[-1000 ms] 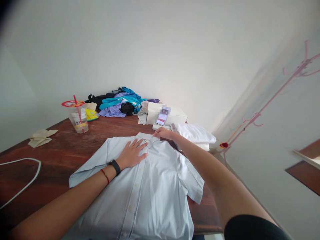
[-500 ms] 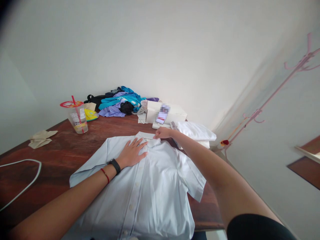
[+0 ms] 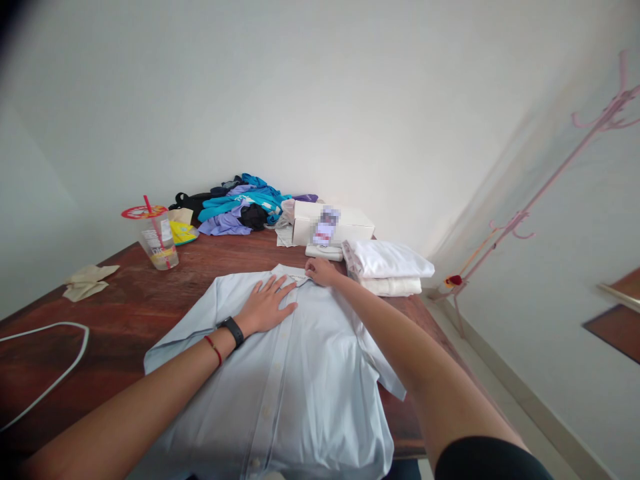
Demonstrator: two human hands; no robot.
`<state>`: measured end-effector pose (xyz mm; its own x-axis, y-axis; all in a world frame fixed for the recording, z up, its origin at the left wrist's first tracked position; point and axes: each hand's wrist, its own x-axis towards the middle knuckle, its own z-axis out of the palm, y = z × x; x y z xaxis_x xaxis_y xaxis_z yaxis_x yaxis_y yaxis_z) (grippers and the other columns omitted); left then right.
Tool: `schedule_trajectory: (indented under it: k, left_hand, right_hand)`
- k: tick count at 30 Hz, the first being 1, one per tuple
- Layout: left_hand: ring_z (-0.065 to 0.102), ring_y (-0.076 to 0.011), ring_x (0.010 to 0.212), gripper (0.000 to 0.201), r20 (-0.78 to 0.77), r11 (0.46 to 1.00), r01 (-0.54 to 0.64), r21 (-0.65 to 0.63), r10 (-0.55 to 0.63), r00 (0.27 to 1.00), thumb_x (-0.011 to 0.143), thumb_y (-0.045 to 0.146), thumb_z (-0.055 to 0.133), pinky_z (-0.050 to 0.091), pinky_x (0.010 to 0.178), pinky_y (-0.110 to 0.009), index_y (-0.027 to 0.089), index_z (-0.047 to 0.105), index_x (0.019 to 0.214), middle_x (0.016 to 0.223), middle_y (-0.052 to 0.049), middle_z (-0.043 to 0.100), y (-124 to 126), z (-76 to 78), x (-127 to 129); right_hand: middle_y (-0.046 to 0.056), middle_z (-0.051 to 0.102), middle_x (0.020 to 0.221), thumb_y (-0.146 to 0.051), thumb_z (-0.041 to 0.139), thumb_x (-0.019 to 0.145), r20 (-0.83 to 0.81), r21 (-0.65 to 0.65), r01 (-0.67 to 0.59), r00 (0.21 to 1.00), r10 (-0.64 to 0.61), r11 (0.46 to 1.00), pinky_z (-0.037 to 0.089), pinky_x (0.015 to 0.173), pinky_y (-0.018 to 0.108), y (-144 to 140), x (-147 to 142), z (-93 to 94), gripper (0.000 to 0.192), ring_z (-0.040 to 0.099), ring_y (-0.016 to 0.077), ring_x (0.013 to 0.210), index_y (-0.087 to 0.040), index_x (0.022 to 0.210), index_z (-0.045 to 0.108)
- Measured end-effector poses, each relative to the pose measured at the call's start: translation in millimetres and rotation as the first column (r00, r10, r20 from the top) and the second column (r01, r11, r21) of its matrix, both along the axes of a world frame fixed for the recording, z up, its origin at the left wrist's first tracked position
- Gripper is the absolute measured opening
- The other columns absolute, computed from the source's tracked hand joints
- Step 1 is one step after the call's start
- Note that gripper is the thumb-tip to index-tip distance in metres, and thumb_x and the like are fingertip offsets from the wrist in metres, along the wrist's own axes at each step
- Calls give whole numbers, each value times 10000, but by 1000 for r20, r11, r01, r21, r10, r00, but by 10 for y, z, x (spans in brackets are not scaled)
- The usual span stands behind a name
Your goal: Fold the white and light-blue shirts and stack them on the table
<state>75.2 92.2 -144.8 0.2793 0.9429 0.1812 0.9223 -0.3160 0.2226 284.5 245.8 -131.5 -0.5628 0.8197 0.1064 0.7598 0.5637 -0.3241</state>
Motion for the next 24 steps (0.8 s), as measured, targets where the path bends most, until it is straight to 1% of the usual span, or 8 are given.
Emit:
schedule_trajectory:
  k: [5,8,10,13,15,17,19,24]
  left_hand:
    - [244,-366,1525,632,-31,1000,-7,4,8,999,981,610,432,187,1205,-593,346,401,1554,1658,-57,314,-12,30,12]
    - [240,-365,1527,633,-39,1000,-6,6,6,999,983,616,426,191,1202,-597,357,388,1559,1662,-54,307,0,18,8]
    - [235,-366,1528,637,-39,1000,-4,3,4,999,983,622,424,194,1198,-608,359,381,1562,1664,-57,301,10,11,5]
    - [239,-362,1528,639,-41,1000,0,8,1,999,983,629,423,194,1198,-610,353,389,1558,1664,-66,300,18,9,3]
    - [243,-358,1528,638,-45,1000,2,13,-1,999,985,628,421,195,1200,-605,352,389,1559,1666,-75,293,20,10,1]
    - [237,-357,1531,639,-46,1000,3,17,-3,999,985,626,429,199,1201,-597,359,379,1564,1675,-85,266,23,5,-3]
    - [214,-357,1539,654,-39,1000,-2,26,3,999,984,623,441,203,1206,-579,360,355,1576,1687,-96,225,29,-5,-8]
    - [194,-349,1546,722,-33,999,-36,30,37,999,995,618,413,217,1210,-547,290,256,1619,1691,-134,188,45,-16,-10]
  right_hand:
    - [165,496,1489,-280,470,1022,-13,88,27,1000,-26,996,346,1142,430,-201,18,-68,381,458,284,1379,-160,1364,588]
    - [185,346,1612,-285,382,1050,-22,173,13,1000,-9,985,243,1219,419,-364,-10,-74,462,310,278,1499,-118,1462,509]
    - [206,261,1653,-337,358,1058,-24,212,25,1000,-20,977,216,1234,444,-491,-41,-104,535,228,297,1539,-85,1525,425]
    - [216,119,1688,-484,363,1046,-16,148,85,996,-83,985,234,1219,526,-685,-66,-193,681,153,344,1559,-97,1600,276]
    - [194,35,1697,-544,351,1035,-20,88,118,993,-117,989,238,1213,546,-783,-60,-245,750,126,340,1564,-130,1632,168]
    - [157,0,1703,-567,338,1028,-31,48,120,992,-119,992,214,1224,545,-836,-45,-269,790,101,320,1570,-156,1646,69]
    - [129,24,1706,-579,328,1023,-32,22,117,993,-117,993,182,1232,555,-843,-35,-263,814,83,310,1573,-166,1648,8]
    - [98,63,1709,-639,304,1008,32,-27,120,992,-119,992,133,1227,588,-774,-54,-196,805,92,320,1571,-219,1651,61]
